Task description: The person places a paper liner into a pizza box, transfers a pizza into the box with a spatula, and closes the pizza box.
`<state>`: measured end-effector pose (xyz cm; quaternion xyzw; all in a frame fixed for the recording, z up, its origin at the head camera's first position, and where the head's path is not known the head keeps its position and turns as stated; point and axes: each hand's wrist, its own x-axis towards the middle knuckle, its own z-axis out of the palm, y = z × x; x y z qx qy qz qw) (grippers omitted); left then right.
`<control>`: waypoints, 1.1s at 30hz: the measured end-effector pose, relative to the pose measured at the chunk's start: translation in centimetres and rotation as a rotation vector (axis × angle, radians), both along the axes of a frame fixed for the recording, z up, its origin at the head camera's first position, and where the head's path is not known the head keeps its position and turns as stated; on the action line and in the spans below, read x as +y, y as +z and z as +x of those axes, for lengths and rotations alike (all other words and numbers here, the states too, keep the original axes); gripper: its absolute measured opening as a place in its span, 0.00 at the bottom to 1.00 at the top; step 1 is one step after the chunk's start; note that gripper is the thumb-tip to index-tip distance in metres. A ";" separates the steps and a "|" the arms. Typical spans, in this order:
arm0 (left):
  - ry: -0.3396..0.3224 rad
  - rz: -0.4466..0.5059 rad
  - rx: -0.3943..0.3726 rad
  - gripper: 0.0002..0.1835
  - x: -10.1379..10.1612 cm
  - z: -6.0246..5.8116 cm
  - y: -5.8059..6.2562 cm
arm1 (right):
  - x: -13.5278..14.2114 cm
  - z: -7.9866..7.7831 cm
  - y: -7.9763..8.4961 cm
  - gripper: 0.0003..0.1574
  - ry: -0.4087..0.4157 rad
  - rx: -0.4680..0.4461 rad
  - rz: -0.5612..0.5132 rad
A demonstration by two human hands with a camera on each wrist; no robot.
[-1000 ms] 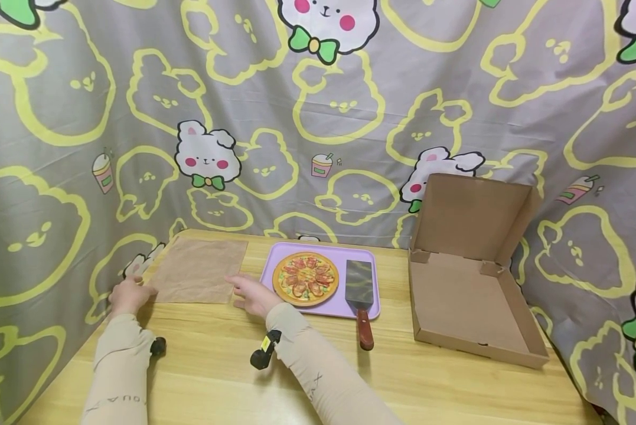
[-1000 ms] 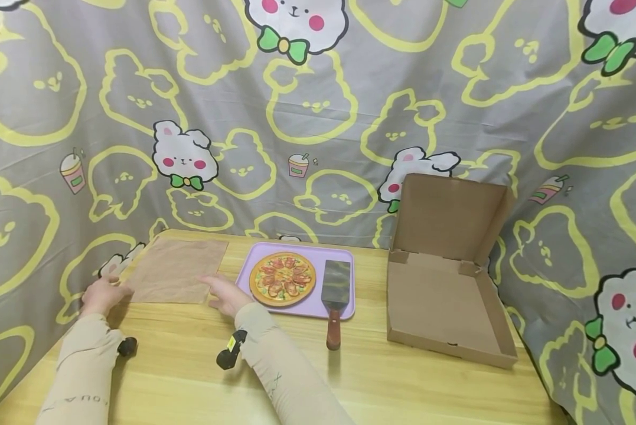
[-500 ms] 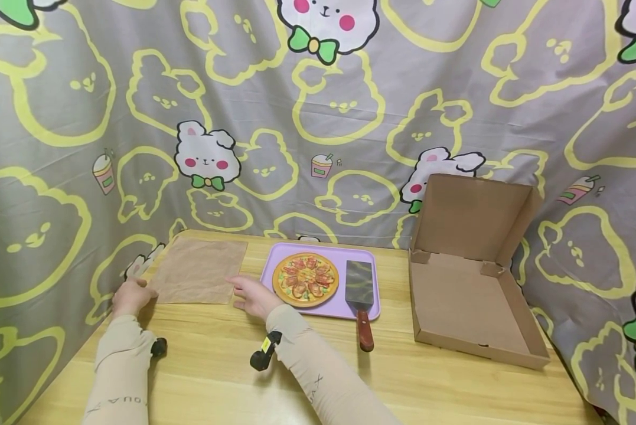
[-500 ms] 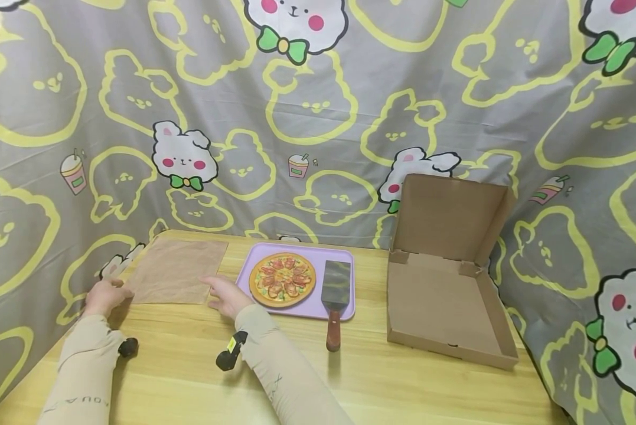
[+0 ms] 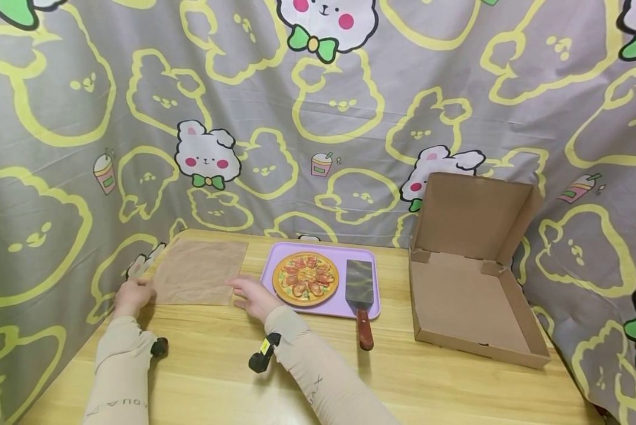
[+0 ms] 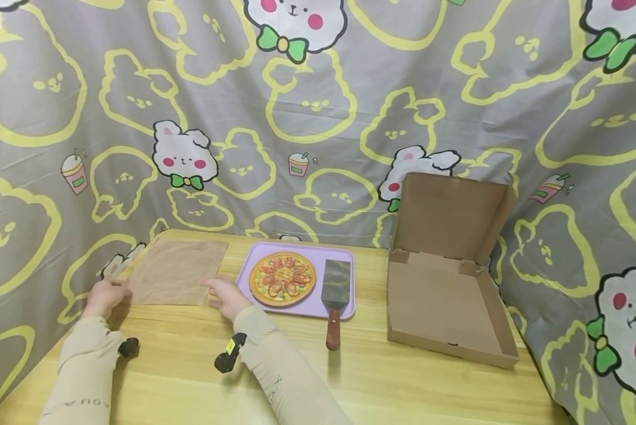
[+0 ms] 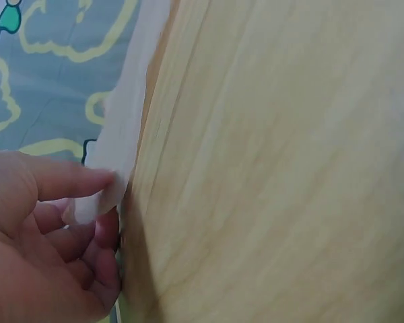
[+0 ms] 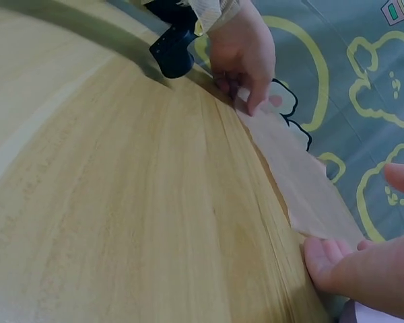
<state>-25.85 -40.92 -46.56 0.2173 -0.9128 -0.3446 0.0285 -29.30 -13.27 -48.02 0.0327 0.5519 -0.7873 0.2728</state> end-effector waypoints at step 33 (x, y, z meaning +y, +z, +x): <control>0.023 0.484 0.097 0.31 -0.3 0.7 -1.0 | 0.2 0.0 -0.2 0.24 -0.139 -0.057 -0.107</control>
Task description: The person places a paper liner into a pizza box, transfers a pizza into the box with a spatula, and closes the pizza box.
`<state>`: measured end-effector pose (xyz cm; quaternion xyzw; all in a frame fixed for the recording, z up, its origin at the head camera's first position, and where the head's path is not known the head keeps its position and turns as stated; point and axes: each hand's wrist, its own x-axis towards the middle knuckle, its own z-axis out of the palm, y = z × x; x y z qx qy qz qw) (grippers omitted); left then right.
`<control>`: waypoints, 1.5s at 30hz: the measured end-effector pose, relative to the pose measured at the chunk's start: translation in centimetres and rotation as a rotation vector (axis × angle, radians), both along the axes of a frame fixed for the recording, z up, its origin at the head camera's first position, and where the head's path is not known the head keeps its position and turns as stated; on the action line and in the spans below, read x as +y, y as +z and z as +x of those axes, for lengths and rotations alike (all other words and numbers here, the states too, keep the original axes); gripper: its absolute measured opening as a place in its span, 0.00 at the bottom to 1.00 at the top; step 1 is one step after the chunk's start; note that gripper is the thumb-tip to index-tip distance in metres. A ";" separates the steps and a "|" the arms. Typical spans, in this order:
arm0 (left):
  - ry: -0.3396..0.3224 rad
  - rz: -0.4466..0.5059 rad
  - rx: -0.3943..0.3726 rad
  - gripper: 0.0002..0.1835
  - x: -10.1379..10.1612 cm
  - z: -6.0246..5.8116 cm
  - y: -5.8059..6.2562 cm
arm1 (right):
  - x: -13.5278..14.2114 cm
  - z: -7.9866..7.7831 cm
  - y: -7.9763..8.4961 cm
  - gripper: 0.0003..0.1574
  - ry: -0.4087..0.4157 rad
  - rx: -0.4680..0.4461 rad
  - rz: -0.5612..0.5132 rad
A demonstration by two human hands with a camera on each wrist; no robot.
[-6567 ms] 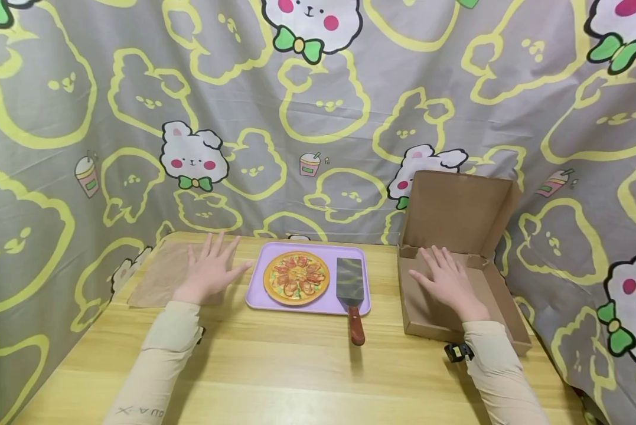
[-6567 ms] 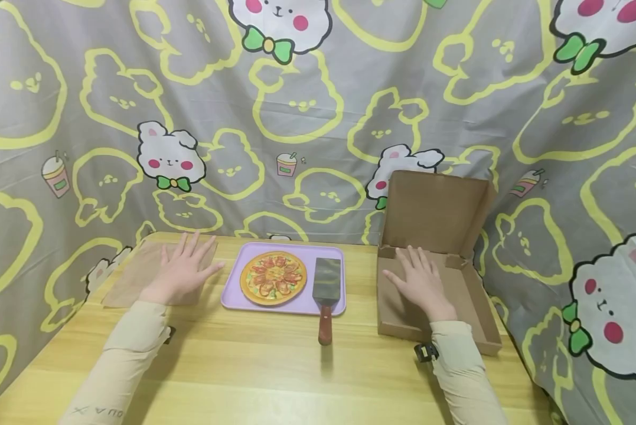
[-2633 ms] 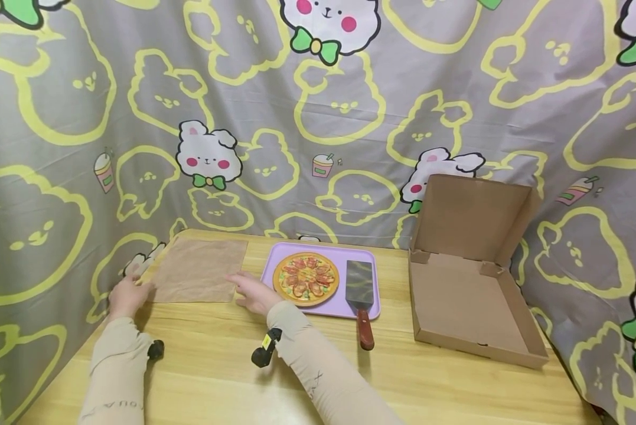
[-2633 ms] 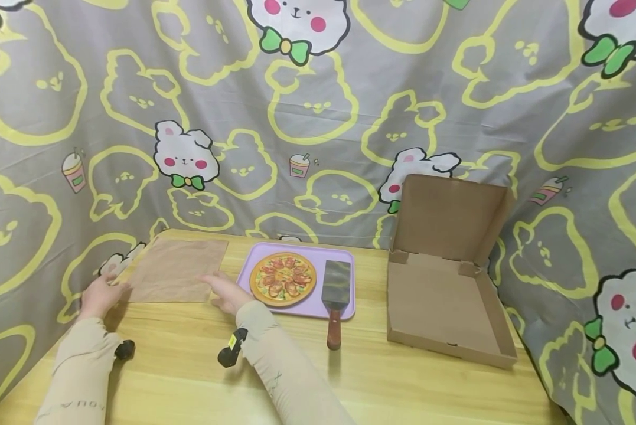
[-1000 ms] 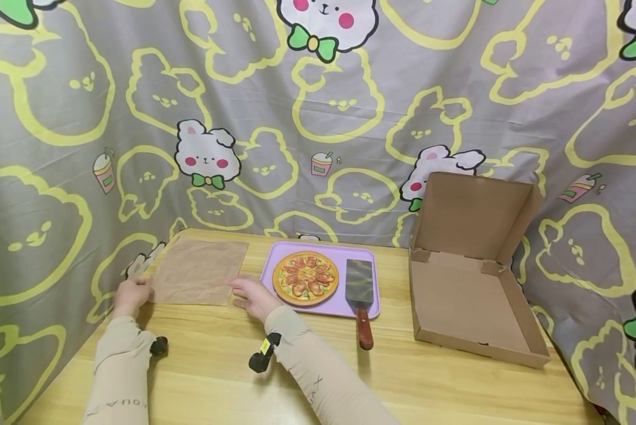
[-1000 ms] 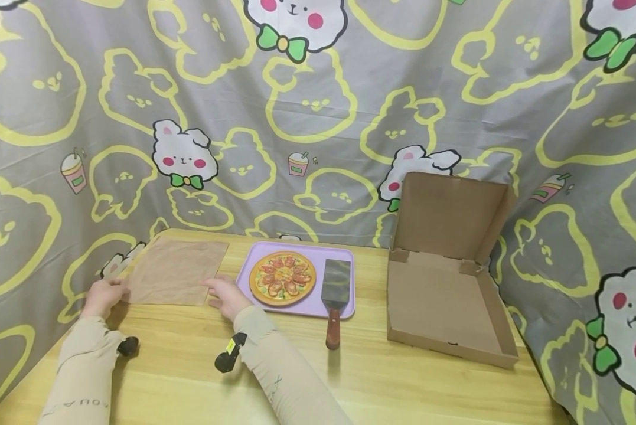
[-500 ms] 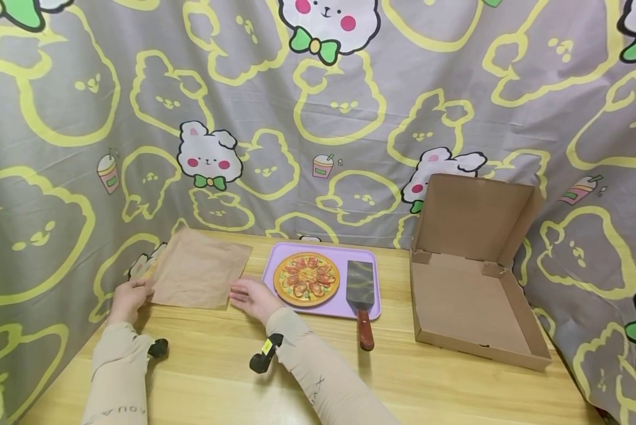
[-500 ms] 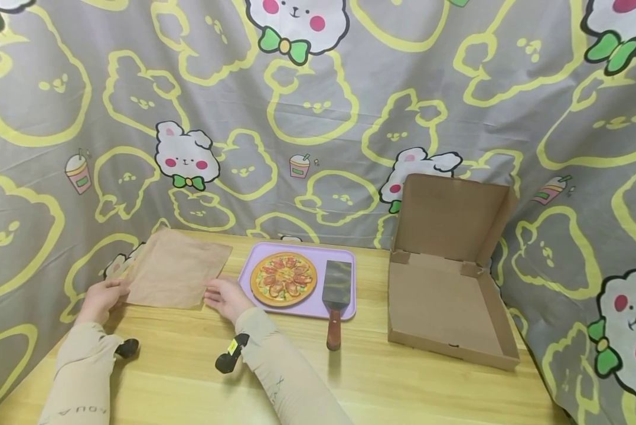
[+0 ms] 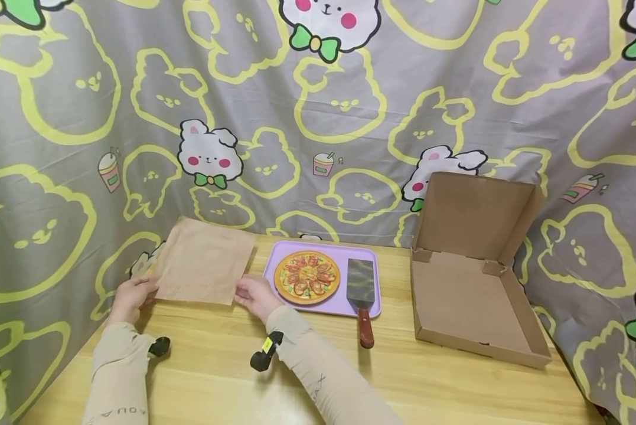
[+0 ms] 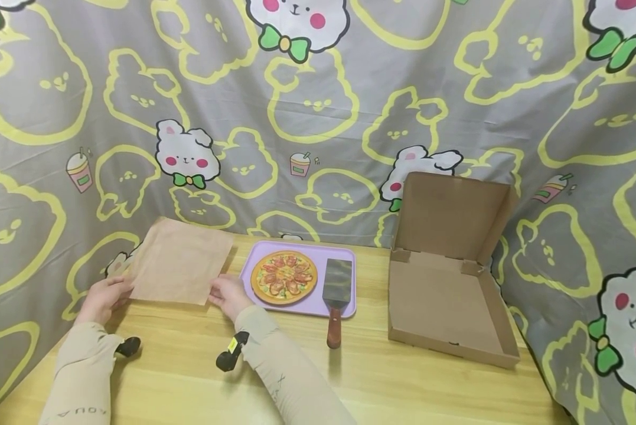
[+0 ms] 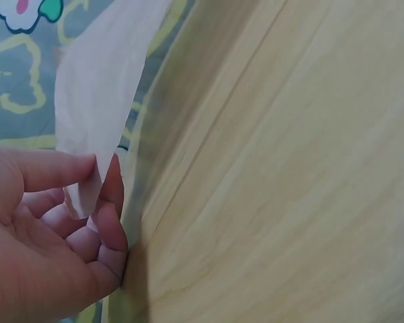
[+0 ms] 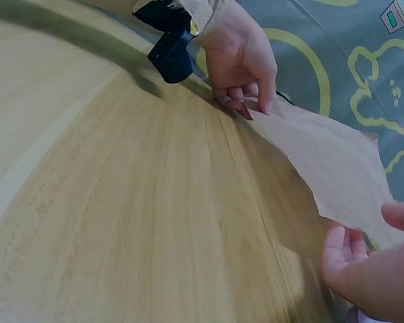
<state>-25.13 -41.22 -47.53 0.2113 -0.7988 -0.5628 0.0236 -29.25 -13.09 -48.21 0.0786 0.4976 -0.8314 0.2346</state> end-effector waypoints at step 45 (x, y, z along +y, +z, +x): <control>-0.238 0.173 0.243 0.28 9.0 -3.3 5.7 | 10.8 -6.0 9.0 0.07 -0.076 0.248 0.300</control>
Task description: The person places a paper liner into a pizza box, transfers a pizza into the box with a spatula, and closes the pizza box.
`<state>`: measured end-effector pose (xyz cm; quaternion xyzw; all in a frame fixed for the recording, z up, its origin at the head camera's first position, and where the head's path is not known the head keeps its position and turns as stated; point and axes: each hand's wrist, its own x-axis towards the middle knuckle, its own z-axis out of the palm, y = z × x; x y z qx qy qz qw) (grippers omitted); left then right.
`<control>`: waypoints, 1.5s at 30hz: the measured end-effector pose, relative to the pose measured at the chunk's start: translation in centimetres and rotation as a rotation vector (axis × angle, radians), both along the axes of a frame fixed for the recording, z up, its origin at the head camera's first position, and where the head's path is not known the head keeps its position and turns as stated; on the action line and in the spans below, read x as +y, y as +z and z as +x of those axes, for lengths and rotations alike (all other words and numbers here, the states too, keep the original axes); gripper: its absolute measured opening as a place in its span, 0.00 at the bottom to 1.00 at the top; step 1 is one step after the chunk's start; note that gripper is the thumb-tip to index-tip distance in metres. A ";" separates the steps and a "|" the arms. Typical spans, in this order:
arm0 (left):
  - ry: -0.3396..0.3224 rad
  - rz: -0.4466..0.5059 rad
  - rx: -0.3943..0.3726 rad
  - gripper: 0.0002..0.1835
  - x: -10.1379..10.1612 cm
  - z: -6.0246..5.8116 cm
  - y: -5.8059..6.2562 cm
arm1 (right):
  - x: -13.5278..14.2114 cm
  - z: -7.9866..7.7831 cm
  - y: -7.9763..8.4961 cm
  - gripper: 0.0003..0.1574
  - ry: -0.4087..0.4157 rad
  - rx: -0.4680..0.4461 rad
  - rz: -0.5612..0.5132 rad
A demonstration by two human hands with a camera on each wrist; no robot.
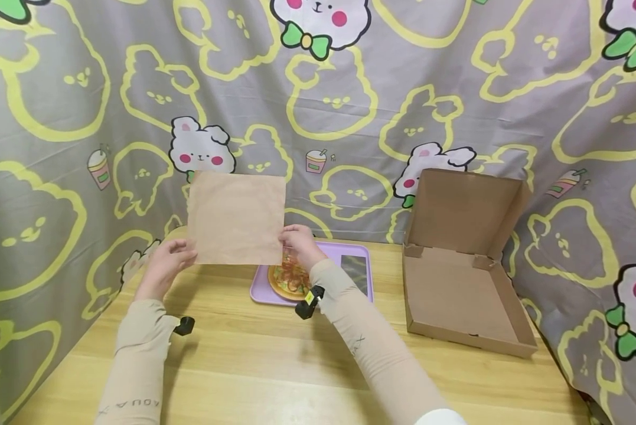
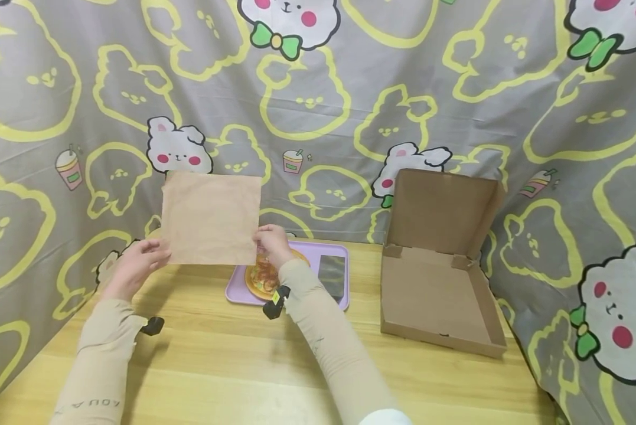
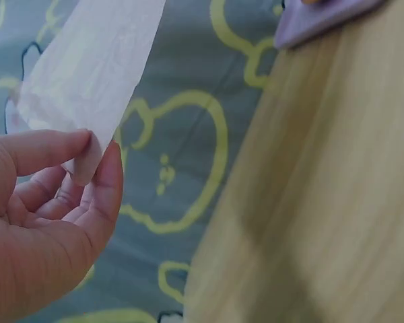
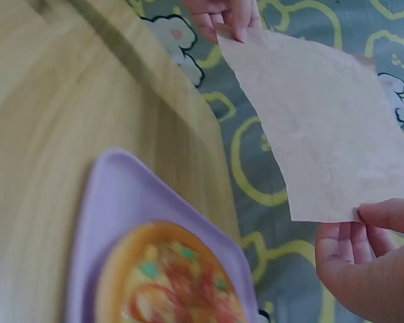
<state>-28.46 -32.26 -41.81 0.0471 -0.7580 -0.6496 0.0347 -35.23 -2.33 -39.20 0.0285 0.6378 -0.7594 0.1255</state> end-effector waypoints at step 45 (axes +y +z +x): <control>-0.345 -0.150 0.103 0.08 21.5 -6.2 4.8 | 24.4 1.6 5.5 0.04 -0.082 0.177 0.257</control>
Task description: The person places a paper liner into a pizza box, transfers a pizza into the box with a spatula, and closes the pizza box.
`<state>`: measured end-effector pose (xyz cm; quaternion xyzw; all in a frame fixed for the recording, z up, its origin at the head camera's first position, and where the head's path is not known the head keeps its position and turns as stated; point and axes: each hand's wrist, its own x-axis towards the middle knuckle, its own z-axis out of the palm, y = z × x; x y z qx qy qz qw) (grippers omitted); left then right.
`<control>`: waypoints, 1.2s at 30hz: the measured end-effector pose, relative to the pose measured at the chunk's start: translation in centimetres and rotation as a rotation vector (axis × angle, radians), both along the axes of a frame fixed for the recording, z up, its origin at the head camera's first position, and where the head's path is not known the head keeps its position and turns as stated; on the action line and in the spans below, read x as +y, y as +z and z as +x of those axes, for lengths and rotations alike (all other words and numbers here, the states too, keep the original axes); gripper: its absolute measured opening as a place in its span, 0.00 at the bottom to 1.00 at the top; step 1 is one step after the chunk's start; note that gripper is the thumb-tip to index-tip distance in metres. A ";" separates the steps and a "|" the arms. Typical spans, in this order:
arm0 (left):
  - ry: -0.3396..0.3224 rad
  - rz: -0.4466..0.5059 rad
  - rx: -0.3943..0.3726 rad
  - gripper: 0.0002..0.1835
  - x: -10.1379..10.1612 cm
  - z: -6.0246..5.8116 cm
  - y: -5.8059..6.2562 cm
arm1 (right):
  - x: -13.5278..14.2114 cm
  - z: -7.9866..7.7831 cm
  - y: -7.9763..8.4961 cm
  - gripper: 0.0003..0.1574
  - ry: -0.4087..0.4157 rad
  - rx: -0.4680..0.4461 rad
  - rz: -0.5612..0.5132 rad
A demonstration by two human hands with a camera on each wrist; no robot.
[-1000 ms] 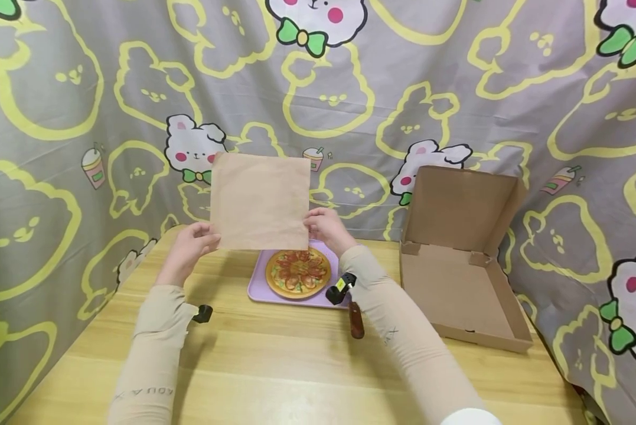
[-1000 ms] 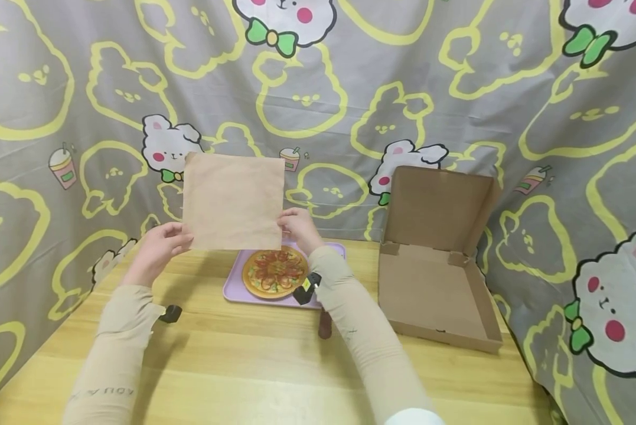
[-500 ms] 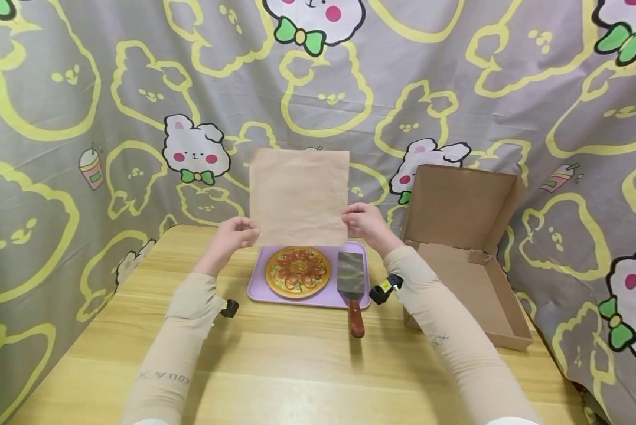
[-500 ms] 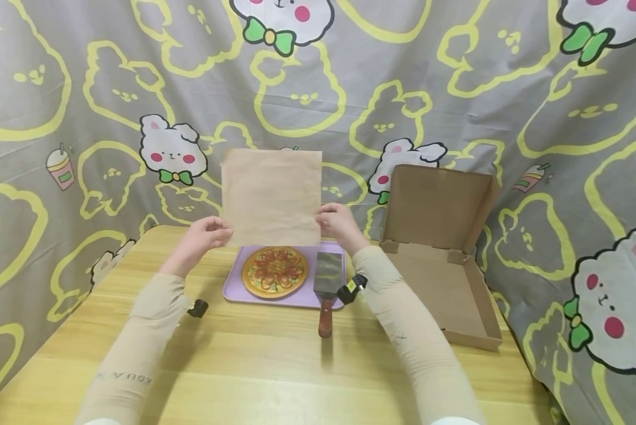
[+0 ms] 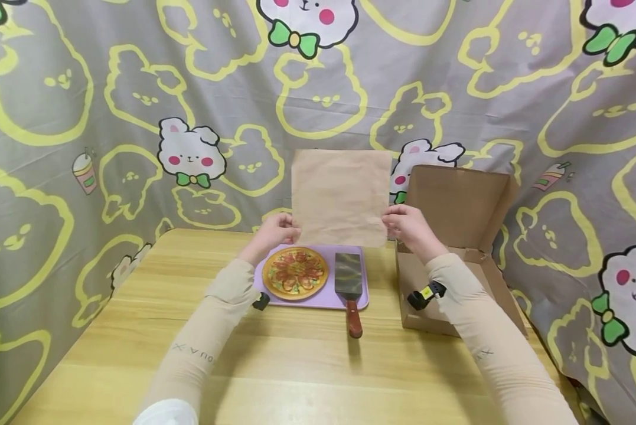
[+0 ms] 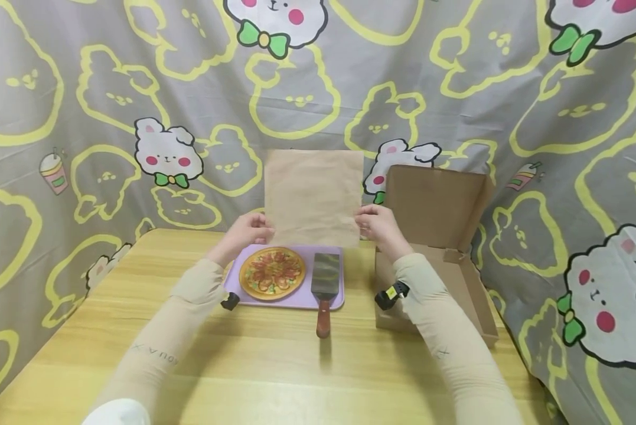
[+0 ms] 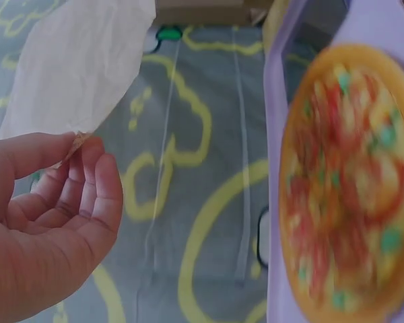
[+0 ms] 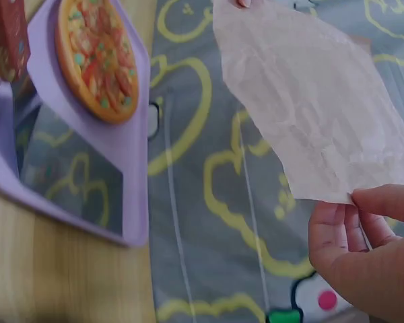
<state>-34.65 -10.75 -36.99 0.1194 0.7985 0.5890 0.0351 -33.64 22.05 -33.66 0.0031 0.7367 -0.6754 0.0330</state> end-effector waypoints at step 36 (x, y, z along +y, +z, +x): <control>-0.148 0.200 -0.223 0.09 20.4 -0.1 0.7 | 16.9 6.1 0.8 0.09 -0.276 0.028 -0.257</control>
